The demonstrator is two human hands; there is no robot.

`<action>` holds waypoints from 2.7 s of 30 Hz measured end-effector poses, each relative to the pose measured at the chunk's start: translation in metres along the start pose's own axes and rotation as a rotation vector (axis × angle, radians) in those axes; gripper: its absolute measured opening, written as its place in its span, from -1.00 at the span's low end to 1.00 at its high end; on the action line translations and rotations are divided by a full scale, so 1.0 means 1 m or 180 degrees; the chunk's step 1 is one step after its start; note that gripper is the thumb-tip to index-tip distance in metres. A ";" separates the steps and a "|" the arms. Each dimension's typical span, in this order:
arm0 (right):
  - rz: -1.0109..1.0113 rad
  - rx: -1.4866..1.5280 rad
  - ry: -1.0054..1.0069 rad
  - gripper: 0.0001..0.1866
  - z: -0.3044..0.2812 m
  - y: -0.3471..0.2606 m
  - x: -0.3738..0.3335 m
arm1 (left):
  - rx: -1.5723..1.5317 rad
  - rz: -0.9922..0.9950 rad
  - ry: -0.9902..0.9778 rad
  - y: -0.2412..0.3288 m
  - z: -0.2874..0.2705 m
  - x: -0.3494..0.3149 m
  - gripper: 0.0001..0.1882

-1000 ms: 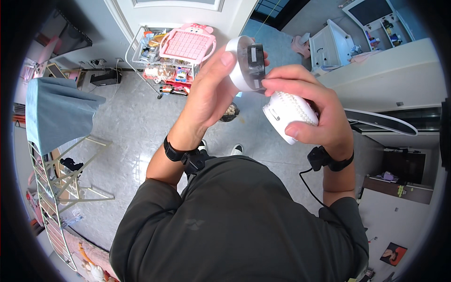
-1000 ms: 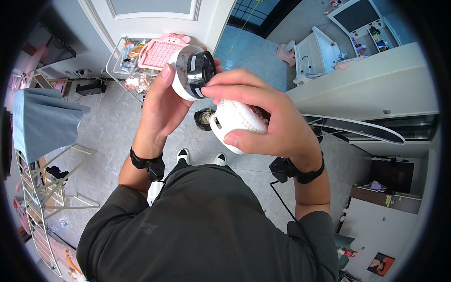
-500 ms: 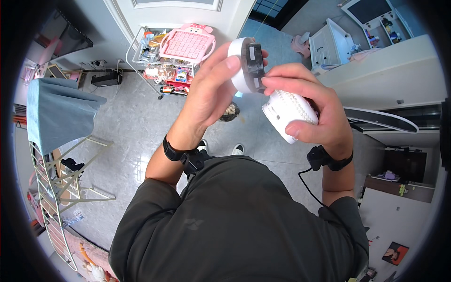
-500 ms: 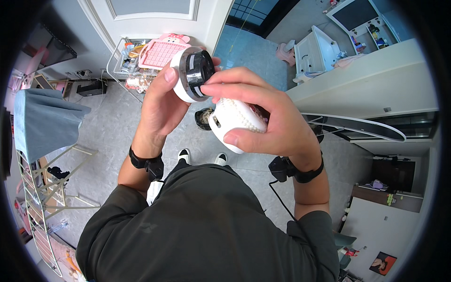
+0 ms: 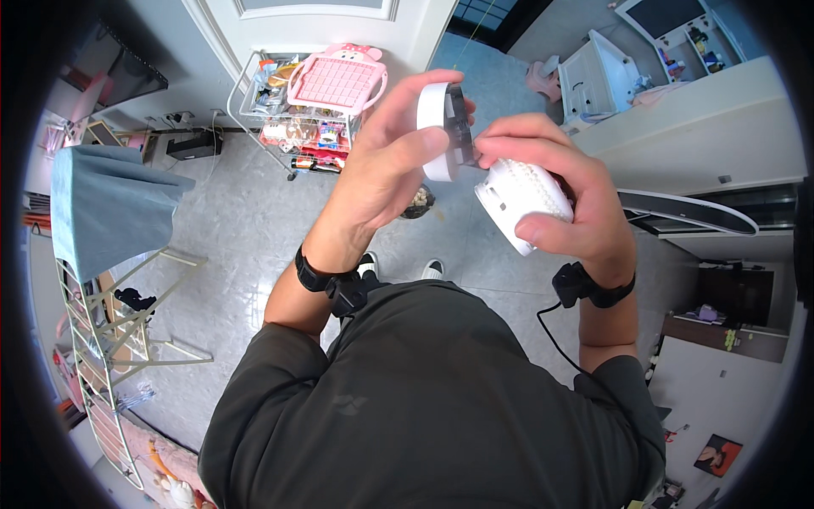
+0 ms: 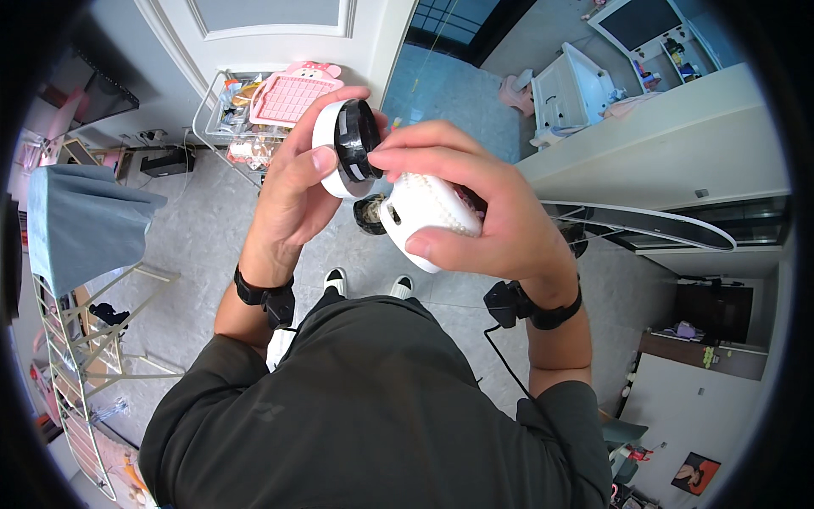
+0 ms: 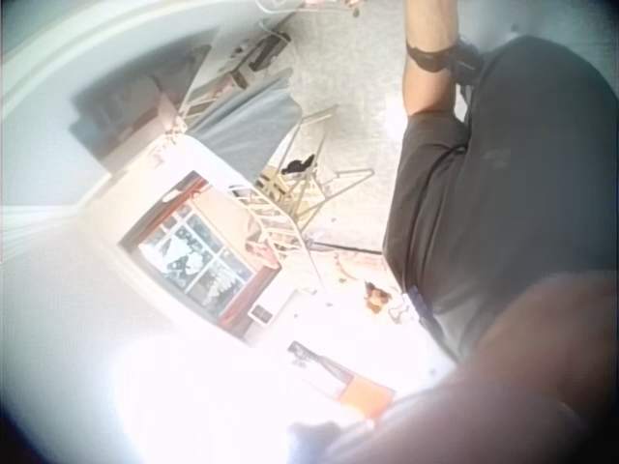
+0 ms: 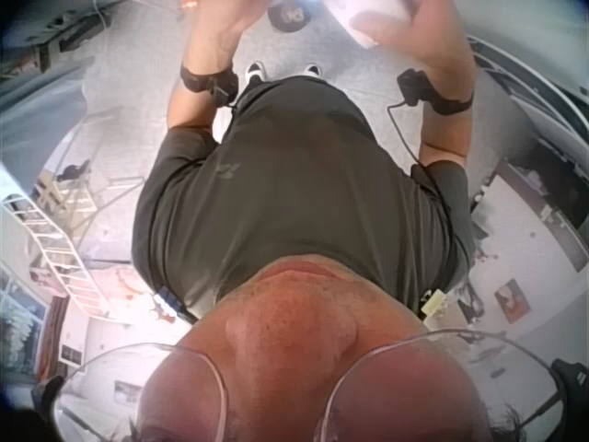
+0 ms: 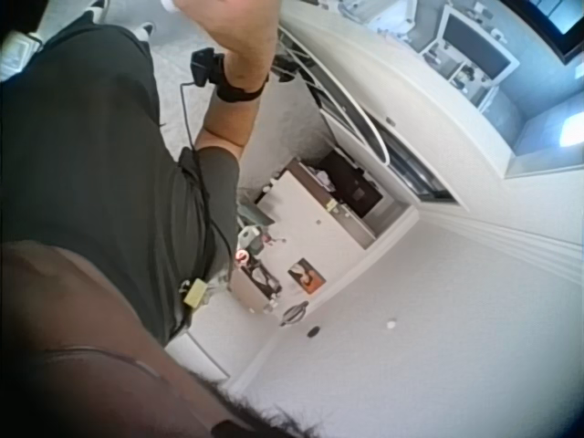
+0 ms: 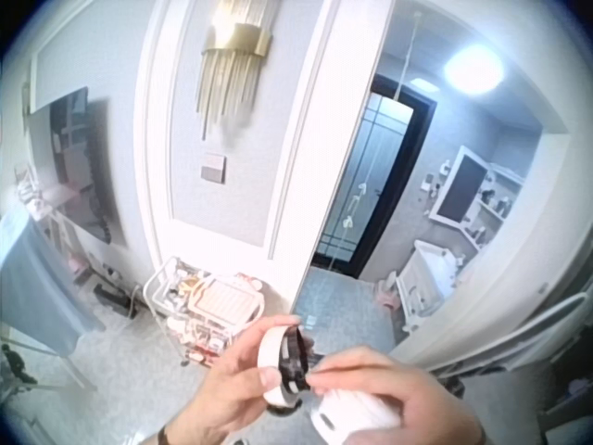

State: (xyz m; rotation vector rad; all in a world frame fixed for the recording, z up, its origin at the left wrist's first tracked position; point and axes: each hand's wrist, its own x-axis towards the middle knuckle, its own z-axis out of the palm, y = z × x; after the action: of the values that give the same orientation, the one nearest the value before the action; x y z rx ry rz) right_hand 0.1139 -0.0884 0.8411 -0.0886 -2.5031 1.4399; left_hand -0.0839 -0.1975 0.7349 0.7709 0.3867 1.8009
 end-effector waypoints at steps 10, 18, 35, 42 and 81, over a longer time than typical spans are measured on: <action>0.0141 -0.0391 0.0024 -0.44 0.008 -0.009 0.001 | 0.0126 -0.0099 0.0151 -0.004 0.003 0.003 -0.37; 0.0432 0.0341 -0.0068 -0.35 -0.002 0.007 -0.005 | 0.0569 -0.0141 0.0342 -0.009 0.002 0.006 -0.21; 0.0283 -0.0019 0.0818 -0.73 -0.013 0.034 -0.009 | -0.0339 -0.0394 0.0041 -0.021 -0.007 0.020 -0.20; -0.0527 -0.3144 0.1525 -0.64 0.010 0.039 0.024 | -0.0461 -0.0508 0.0253 -0.021 -0.003 0.020 -0.19; -0.1530 -0.3664 0.0924 -0.74 -0.017 0.061 0.051 | -0.0529 -0.0989 0.0359 -0.017 -0.017 0.032 -0.44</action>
State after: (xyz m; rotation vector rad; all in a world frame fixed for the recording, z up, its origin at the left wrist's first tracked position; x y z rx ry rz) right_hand 0.0644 -0.0338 0.8071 0.0893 -2.4924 -0.2573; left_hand -0.0901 -0.1603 0.7222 0.4661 0.4013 1.5639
